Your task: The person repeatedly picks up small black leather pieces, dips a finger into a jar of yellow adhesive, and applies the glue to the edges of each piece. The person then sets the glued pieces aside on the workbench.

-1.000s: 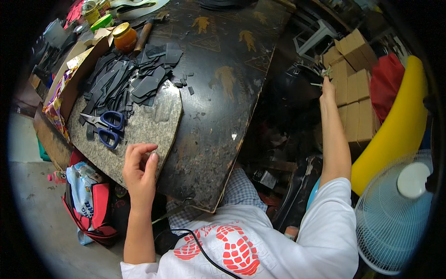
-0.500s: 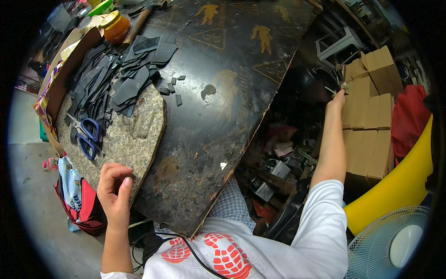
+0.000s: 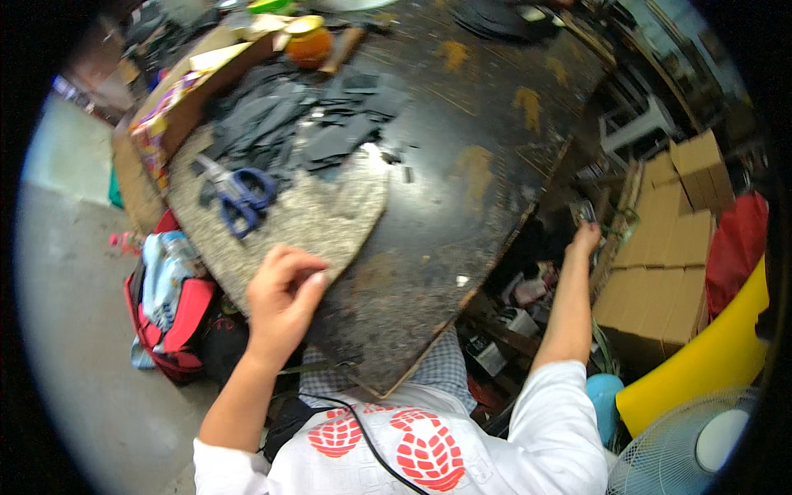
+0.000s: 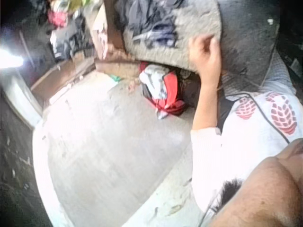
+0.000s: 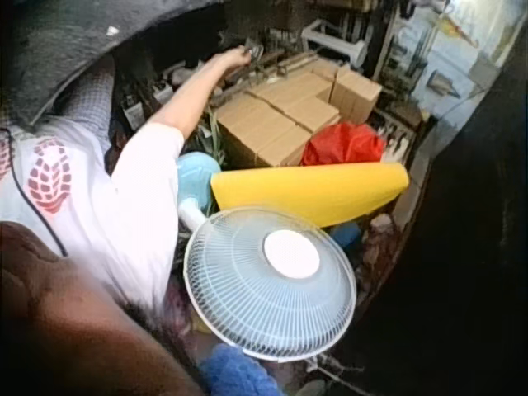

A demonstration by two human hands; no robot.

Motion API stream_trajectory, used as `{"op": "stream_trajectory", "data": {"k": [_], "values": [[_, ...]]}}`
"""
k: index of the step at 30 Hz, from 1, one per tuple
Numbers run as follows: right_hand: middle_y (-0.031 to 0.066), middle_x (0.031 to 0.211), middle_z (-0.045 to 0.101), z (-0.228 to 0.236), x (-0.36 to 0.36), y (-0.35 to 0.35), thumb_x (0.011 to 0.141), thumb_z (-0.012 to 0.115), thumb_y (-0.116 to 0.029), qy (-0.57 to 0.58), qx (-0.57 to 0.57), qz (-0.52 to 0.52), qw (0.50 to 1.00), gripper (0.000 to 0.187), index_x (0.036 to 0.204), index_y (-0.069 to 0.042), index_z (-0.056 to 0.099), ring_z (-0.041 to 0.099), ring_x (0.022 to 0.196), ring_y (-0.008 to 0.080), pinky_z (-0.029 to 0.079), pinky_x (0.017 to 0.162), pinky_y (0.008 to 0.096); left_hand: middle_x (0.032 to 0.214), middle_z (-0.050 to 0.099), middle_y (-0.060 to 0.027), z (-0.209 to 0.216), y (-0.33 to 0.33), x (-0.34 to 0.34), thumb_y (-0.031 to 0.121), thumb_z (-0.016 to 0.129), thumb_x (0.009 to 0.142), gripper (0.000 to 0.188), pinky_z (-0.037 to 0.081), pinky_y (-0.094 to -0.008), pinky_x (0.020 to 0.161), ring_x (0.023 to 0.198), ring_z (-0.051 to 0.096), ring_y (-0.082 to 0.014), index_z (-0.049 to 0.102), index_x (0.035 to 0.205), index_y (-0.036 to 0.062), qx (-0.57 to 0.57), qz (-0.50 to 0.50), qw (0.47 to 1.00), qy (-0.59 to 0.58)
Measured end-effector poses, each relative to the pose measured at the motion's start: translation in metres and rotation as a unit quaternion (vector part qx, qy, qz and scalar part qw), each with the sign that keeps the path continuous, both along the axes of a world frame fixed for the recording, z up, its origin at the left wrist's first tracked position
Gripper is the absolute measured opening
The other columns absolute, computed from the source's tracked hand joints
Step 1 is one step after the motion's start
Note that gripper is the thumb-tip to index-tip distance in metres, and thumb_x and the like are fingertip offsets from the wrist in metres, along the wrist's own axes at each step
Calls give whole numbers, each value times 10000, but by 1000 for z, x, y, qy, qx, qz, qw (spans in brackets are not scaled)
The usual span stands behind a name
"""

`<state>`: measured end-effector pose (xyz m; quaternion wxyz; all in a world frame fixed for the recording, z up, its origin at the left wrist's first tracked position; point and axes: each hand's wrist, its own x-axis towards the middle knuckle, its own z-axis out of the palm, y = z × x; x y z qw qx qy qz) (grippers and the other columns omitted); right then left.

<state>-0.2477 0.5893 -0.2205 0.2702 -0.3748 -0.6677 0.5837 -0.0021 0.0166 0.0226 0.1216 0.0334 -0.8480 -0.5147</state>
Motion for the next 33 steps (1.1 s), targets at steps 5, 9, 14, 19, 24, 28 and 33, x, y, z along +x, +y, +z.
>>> {"op": "stream_trajectory", "data": {"k": [5, 9, 14, 19, 24, 28, 33], "values": [[156, 1444, 540, 198, -1, -164, 938, 677, -107, 214, 325, 228, 893, 523, 1428, -42, 508, 505, 1319, 303, 405, 1100, 419, 888, 637, -56, 2, 2, 2, 103, 723, 847, 85, 497, -306, 629, 649, 628, -168, 724, 925, 69, -43, 9, 999, 30], [172, 1475, 514, 242, 50, -301, 965, 652, -260, 230, 537, 439, 682, 568, 1463, -45, 485, 470, 1361, 347, 345, 1159, 462, 891, 643, -48, 1, 3, 7, 146, 703, 858, 91, 505, -342, 646, 657, 640, -191, 729, 921, 87, -45, 15, 998, 33], [206, 1505, 480, 205, 53, -366, 996, 573, -306, 19, 519, 484, 704, 568, 1477, -26, 464, 429, 1406, 389, 318, 1188, 451, 874, 628, -43, -3, 2, 10, 160, 699, 861, 83, 509, -356, 686, 725, 653, -194, 735, 910, 103, -41, 11, 998, 44], [174, 1513, 484, 195, 55, -357, 949, 595, -146, 155, 496, 536, 666, 544, 1476, -76, 479, 447, 1408, 336, 347, 1182, 423, 898, 638, -39, -4, 0, 8, 141, 708, 868, 90, 498, -322, 663, 679, 637, -169, 741, 931, 87, -46, 3, 998, 48], [138, 1359, 625, 198, 64, -368, 936, 640, -119, 159, 571, 517, 618, 345, 1277, -68, 643, 574, 1282, 309, 480, 1067, 395, 900, 649, -42, -5, -1, 7, 166, 694, 861, 95, 515, -364, 705, 734, 654, -212, 747, 924, 118, -39, 4, 998, 41], [119, 1201, 713, 201, 97, -347, 869, 723, -78, 204, 541, 528, 622, 160, 1025, -46, 737, 656, 1166, 283, 555, 956, 382, 894, 641, -37, -6, -2, 8, 162, 700, 873, 102, 501, -331, 669, 689, 637, -176, 745, 936, 95, -34, -1, 998, 51], [94, 1102, 748, 229, 164, -306, 814, 766, -36, 160, 348, 658, 649, 126, 940, -37, 756, 657, 1174, 279, 553, 941, 367, 880, 630, -48, -7, -3, 11, 157, 695, 884, 106, 495, -319, 659, 688, 629, -172, 741, 941, 80, -42, 8, 996, 75]]}}
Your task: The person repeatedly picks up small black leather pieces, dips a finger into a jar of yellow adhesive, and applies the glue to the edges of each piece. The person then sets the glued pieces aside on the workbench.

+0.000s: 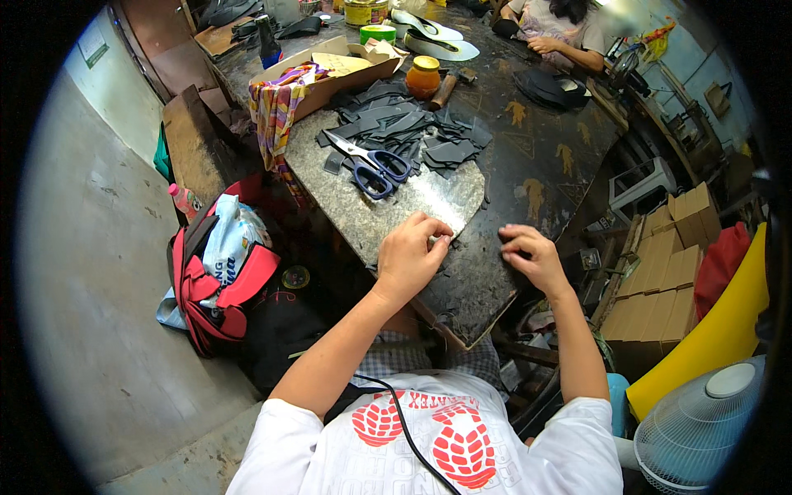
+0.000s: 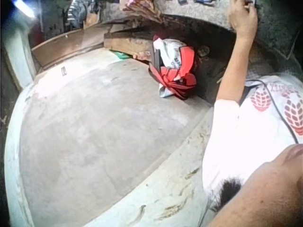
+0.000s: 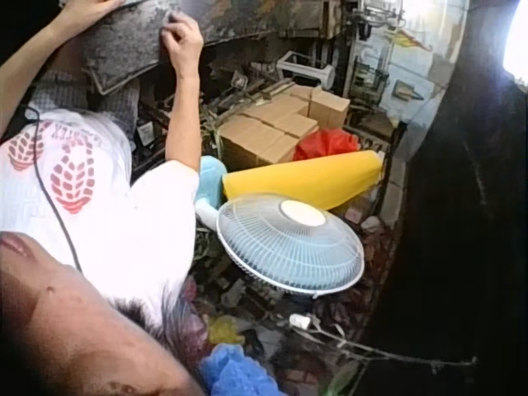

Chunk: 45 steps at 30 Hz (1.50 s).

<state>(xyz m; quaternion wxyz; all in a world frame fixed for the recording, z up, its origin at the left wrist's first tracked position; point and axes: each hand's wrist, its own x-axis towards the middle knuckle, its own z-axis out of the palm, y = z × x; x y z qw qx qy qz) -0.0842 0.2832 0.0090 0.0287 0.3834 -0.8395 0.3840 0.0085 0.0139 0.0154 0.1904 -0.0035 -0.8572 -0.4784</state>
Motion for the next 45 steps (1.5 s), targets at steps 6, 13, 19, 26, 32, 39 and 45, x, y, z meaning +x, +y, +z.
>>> {"op": "stream_trajectory", "data": {"k": [6, 13, 19, 26, 32, 39, 45], "values": [[95, 1132, 734, 34, -20, 13, 953, 679, -146, -255, -76, 34, 963, 222, 1102, 9, 735, 679, 1038, 182, 526, 937, 320, 904, 657, -58, 0, 2, -2, 176, 692, 867, 97, 521, -373, 701, 706, 671, -226, 743, 912, 107, 44, 10, 999, -21], [174, 1586, 392, -27, -58, -57, 992, 575, -303, 137, 229, -90, 959, 596, 1493, -9, 440, 327, 1488, 342, 247, 1232, 439, 875, 639, -63, -2, 0, -1, 128, 686, 882, 103, 501, -328, 675, 699, 641, -198, 739, 947, 67, 35, 18, 999, 0], [234, 1582, 370, -1, 58, -39, 894, 662, -448, 111, 249, 17, 962, 772, 1475, 14, 450, 317, 1490, 392, 248, 1226, 493, 905, 675, -58, -3, 5, -3, 165, 691, 844, 90, 528, -402, 717, 781, 676, -270, 737, 900, 111, 35, 38, 999, 5], [201, 1522, 464, 16, 135, -67, 806, 764, -325, 77, 183, 162, 967, 632, 1338, -22, 611, 416, 1432, 389, 340, 1180, 503, 874, 657, -54, -4, 3, -1, 141, 692, 866, 98, 516, -344, 657, 684, 655, -204, 733, 933, 83, 3, 30, 999, 27], [141, 1189, 707, 29, 116, -78, 889, 684, -84, -201, 34, 276, 939, 284, 1171, -67, 711, 662, 1151, 281, 467, 1045, 440, 878, 649, -68, -2, 3, 4, 116, 688, 857, 89, 517, -360, 670, 685, 650, -224, 724, 926, 74, 48, 18, 999, 16], [222, 1455, 504, 14, 47, -77, 881, 677, -134, 134, 151, -79, 976, 556, 1400, 5, 535, 443, 1391, 375, 371, 1135, 477, 892, 646, -82, -4, -2, 3, 81, 678, 864, 84, 518, -354, 653, 691, 651, -244, 718, 935, 63, 124, 29, 991, 51], [300, 1589, 300, 5, 72, -77, 868, 703, -480, 93, 279, -37, 955, 878, 1496, 50, 395, 256, 1502, 435, 211, 1227, 527, 933, 642, -89, 1, -5, 0, 134, 692, 877, 158, 528, -335, 678, 706, 645, -208, 717, 1018, 69, 55, -2, 998, -14]]}}
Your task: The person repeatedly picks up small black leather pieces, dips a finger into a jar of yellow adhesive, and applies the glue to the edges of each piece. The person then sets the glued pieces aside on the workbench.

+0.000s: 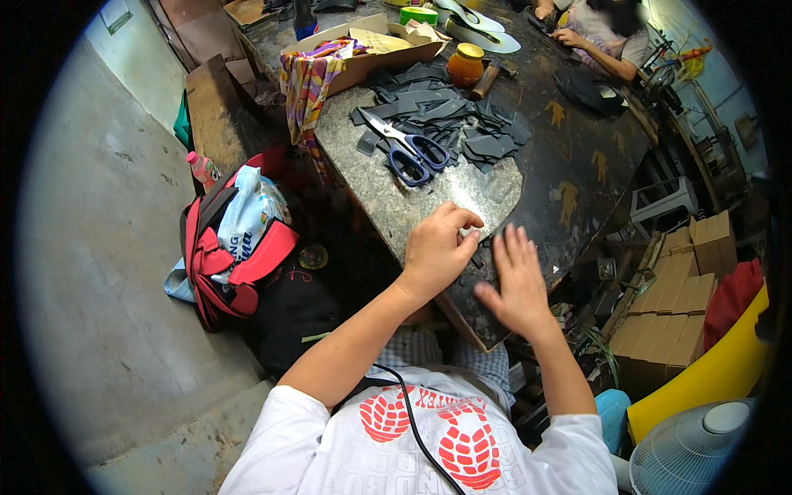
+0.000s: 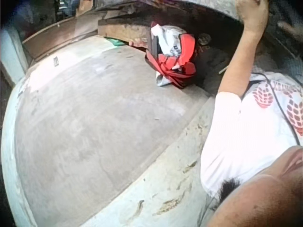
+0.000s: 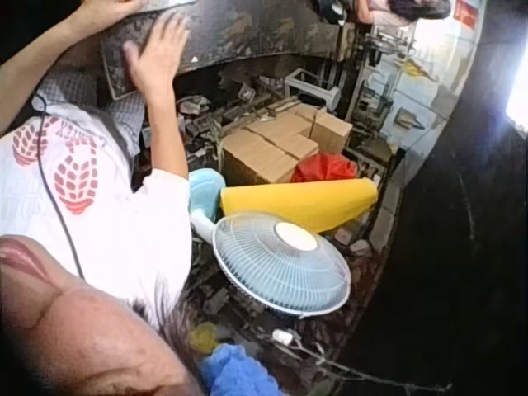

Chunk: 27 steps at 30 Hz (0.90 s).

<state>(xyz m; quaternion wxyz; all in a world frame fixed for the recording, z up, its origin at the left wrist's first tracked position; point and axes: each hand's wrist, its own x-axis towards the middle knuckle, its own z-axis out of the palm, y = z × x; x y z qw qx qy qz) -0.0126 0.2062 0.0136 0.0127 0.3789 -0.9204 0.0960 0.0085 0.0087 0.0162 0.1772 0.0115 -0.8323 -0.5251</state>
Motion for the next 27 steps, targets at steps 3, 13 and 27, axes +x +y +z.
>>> {"op": "stream_trajectory", "data": {"k": [3, 13, 27], "values": [[322, 1504, 423, 37, 21, 3, 817, 763, -490, -76, -3, 122, 990, 817, 1399, 38, 537, 367, 1446, 446, 304, 1191, 515, 978, 629, -90, 4, -13, -6, 130, 688, 879, 199, 536, -346, 706, 727, 653, -219, 706, 1070, 76, -46, -64, 996, -36], [295, 1397, 524, 71, -291, -141, 660, 921, -480, -83, -378, -81, 919, 1134, 1536, -26, 361, 542, 1279, 394, 462, 1051, 429, 983, 649, -110, -3, -28, -33, 201, 703, 888, 191, 549, -430, 734, 823, 679, -330, 663, 1025, 74, -76, -31, 997, 1], [203, 1161, 698, 26, -348, -172, 619, 959, -401, 66, -492, -93, 863, 893, 1302, -19, 529, 694, 1083, 302, 554, 917, 386, 902, 648, -129, -9, -30, -38, 101, 684, 884, 148, 528, -347, 661, 701, 658, -260, 680, 1006, 17, -51, -16, 998, 32]]}}
